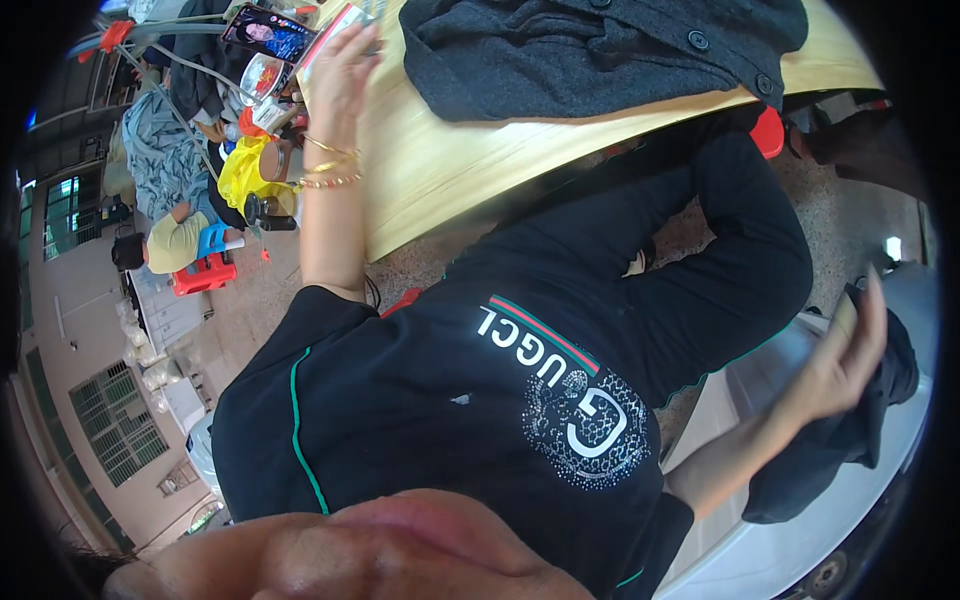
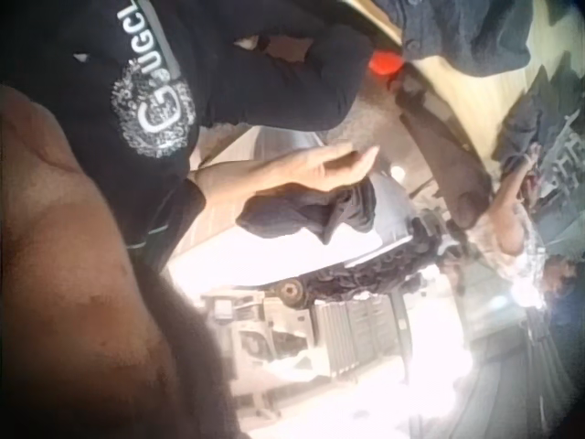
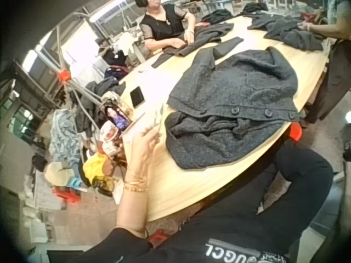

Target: Trimming loose threads and inspecting grey garments using thread snips at a workshop table.

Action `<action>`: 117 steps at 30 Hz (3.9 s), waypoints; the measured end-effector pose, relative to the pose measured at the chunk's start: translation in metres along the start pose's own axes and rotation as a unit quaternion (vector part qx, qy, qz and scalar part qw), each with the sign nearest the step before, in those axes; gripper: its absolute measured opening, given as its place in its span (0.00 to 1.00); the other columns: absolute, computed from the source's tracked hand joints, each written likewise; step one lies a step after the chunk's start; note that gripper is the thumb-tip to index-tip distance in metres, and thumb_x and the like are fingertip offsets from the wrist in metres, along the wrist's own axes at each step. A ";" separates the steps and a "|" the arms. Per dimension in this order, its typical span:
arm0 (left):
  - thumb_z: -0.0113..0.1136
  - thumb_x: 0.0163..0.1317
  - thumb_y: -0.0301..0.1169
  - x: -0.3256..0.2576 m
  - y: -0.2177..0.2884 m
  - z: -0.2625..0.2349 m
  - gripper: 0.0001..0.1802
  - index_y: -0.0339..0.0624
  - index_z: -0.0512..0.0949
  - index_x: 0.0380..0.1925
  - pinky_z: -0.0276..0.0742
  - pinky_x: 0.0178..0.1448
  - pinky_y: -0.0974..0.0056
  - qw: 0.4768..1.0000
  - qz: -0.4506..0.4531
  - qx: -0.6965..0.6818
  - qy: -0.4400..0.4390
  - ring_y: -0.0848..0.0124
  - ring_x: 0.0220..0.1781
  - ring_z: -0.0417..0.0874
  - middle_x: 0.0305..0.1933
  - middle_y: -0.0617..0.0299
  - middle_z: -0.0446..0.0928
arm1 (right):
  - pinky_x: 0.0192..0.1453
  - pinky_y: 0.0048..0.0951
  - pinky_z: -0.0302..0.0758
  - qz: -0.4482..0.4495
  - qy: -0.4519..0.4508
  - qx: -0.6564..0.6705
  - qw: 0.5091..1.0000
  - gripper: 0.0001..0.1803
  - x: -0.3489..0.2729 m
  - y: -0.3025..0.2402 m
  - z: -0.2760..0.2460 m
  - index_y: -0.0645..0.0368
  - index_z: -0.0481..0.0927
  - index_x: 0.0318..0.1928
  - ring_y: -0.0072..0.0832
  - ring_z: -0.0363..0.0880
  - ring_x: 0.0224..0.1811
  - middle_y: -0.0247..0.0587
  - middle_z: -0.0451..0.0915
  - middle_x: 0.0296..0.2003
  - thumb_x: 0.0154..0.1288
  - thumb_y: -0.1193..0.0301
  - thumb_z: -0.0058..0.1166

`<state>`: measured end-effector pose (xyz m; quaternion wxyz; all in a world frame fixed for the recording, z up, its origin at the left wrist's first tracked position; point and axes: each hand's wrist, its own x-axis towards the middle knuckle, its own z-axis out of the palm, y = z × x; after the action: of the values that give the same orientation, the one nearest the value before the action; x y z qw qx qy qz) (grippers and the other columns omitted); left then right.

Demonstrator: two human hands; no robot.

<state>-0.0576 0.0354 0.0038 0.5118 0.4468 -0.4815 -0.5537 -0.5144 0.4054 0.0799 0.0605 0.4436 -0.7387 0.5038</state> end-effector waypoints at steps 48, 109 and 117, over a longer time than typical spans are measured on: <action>0.63 0.67 0.36 0.011 -0.070 0.158 0.12 0.46 0.77 0.26 0.85 0.36 0.64 0.866 -0.311 -0.381 -0.092 0.70 0.27 0.84 0.25 0.63 0.81 | 0.30 0.20 0.64 0.336 -0.217 0.310 0.862 0.13 -0.035 0.018 0.159 0.66 0.81 0.44 0.12 0.59 0.20 0.24 0.65 0.20 0.74 0.67 0.53; 0.62 0.67 0.29 -0.057 -0.059 0.244 0.09 0.48 0.72 0.29 0.79 0.54 0.61 0.844 -0.230 -0.427 -0.228 0.65 0.50 0.84 0.41 0.60 0.83 | 0.56 0.21 0.72 0.057 -0.174 0.173 0.968 0.17 0.010 -0.014 0.181 0.60 0.83 0.54 0.21 0.79 0.48 0.37 0.83 0.44 0.65 0.72 0.64; 0.60 0.67 0.31 -0.086 -0.044 0.243 0.06 0.46 0.73 0.32 0.72 0.61 0.58 0.899 -0.213 -0.338 -0.182 0.66 0.54 0.81 0.44 0.58 0.82 | 0.39 0.17 0.65 -0.012 -0.165 0.153 0.974 0.18 0.024 -0.034 0.189 0.66 0.81 0.54 0.16 0.68 0.34 0.28 0.70 0.32 0.64 0.81 0.60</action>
<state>-0.2964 0.1405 -0.0059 0.4053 0.2301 -0.2439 -0.8504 -0.4367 0.2368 0.0244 -0.1245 0.5337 -0.6471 0.5301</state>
